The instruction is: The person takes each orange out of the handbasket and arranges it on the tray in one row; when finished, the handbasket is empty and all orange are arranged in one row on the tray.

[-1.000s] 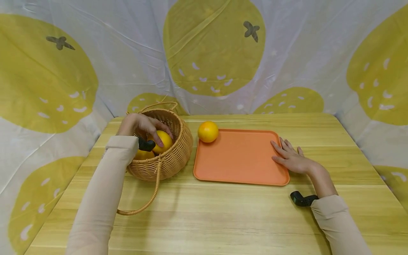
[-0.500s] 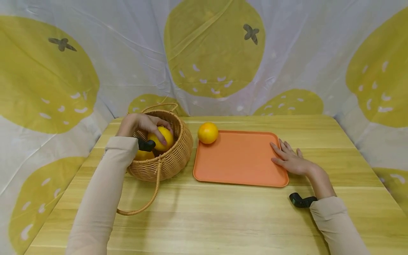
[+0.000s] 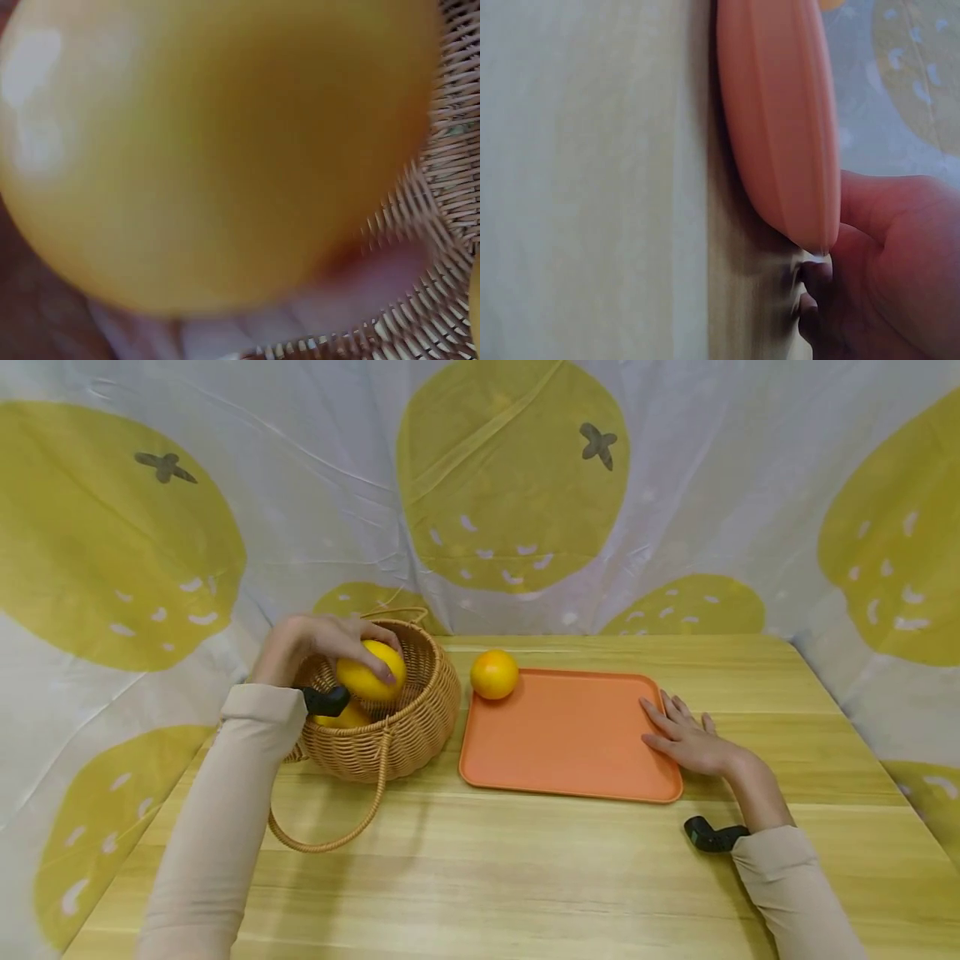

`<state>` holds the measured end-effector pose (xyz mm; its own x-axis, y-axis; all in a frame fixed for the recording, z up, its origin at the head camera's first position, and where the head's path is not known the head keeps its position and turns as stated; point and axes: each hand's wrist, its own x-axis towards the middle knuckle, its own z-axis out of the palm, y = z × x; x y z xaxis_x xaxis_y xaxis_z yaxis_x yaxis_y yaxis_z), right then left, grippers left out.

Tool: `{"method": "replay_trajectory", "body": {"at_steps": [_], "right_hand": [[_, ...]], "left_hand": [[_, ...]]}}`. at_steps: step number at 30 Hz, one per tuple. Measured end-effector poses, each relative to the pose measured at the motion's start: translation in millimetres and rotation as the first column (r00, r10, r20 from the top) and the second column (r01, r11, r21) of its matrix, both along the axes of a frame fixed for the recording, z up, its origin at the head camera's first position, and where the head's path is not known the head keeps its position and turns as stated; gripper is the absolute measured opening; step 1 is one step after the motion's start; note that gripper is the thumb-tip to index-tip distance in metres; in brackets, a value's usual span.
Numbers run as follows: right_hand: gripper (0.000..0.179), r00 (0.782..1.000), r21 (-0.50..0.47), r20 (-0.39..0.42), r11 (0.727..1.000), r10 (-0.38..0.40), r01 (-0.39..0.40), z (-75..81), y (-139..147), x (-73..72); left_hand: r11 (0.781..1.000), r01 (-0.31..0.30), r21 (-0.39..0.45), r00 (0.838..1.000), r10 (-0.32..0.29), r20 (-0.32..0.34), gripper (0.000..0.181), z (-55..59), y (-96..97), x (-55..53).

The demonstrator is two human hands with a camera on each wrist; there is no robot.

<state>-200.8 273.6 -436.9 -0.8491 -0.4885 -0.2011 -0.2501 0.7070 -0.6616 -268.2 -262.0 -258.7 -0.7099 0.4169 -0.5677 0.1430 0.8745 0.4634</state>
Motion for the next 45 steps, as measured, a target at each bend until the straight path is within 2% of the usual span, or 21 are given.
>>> {"method": "replay_trajectory", "body": {"at_steps": [4,7,10,13,15,17,20,24,30,33,36,39,42,45], "right_hand": [[0.079,1.000,-0.013,-0.008,1.000,0.000,0.000,-6.0,5,-1.7],[0.078,1.000,-0.012,-0.014,1.000,-0.003,0.003,-9.3,8,-2.5],[0.077,1.000,-0.014,-0.009,1.000,-0.001,0.001,-6.3,7,-1.7],[0.077,1.000,0.023,0.014,1.000,-0.001,0.001,2.9,2,-0.9],[0.076,1.000,0.043,0.020,0.999,-0.003,0.003,8.4,-1,-0.4],[0.076,1.000,0.058,0.031,0.998,0.000,-0.001,13.2,-4,-0.3],[0.077,1.000,0.054,0.030,0.999,0.001,-0.003,14.5,-5,-0.5],[0.076,1.000,0.045,0.020,0.999,-0.003,0.002,13.2,-4,-1.0],[0.077,1.000,0.040,0.018,0.999,0.002,-0.003,11.1,-3,-3.1],[0.078,1.000,0.029,0.021,1.000,0.007,-0.008,9.0,-2,-2.8],[0.079,1.000,0.005,0.018,1.000,0.009,-0.009,6.7,-1,-2.7],[0.079,1.000,-0.004,0.009,1.000,0.006,-0.006,6.3,0,-2.9],[0.078,1.000,0.011,0.006,1.000,0.004,-0.004,8.6,-1,-3.1],[0.077,1.000,0.043,0.017,0.999,0.003,-0.004,11.6,-3,-2.7]], "left_hand": [[0.996,-0.063,0.061,0.995,0.067,-0.071,0.064,10.4,3.8,7.9],[0.982,-0.125,0.141,0.977,0.146,-0.153,0.060,15.5,10.0,12.6],[0.942,-0.206,0.266,0.942,0.265,-0.207,0.052,17.5,19.1,15.3],[0.868,-0.297,0.398,0.893,0.400,-0.206,0.050,17.2,30.1,20.8],[0.833,-0.326,0.448,0.860,0.458,-0.225,0.051,17.4,37.4,26.7],[0.817,-0.322,0.479,0.830,0.487,-0.273,0.050,17.1,44.0,32.4],[0.829,-0.261,0.494,0.811,0.466,-0.354,0.047,16.1,54.3,40.0],[0.833,-0.161,0.529,0.796,0.427,-0.429,0.042,11.7,69.8,52.0],[0.813,-0.104,0.573,0.782,0.423,-0.458,0.042,6.5,95.0,70.9],[0.793,-0.104,0.601,0.792,0.432,-0.432,0.043,4.4,108.7,79.0],[0.767,-0.119,0.630,0.813,0.440,-0.382,0.045,0.8,121.9,86.4],[0.756,-0.135,0.640,0.821,0.447,-0.354,0.046,-6.5,135.3,91.3],[0.758,-0.149,0.634,0.817,0.456,-0.353,0.048,-21.3,149.6,93.0],[0.745,-0.187,0.641,0.815,0.482,-0.322,0.051,-42.0,164.3,93.6]]}}
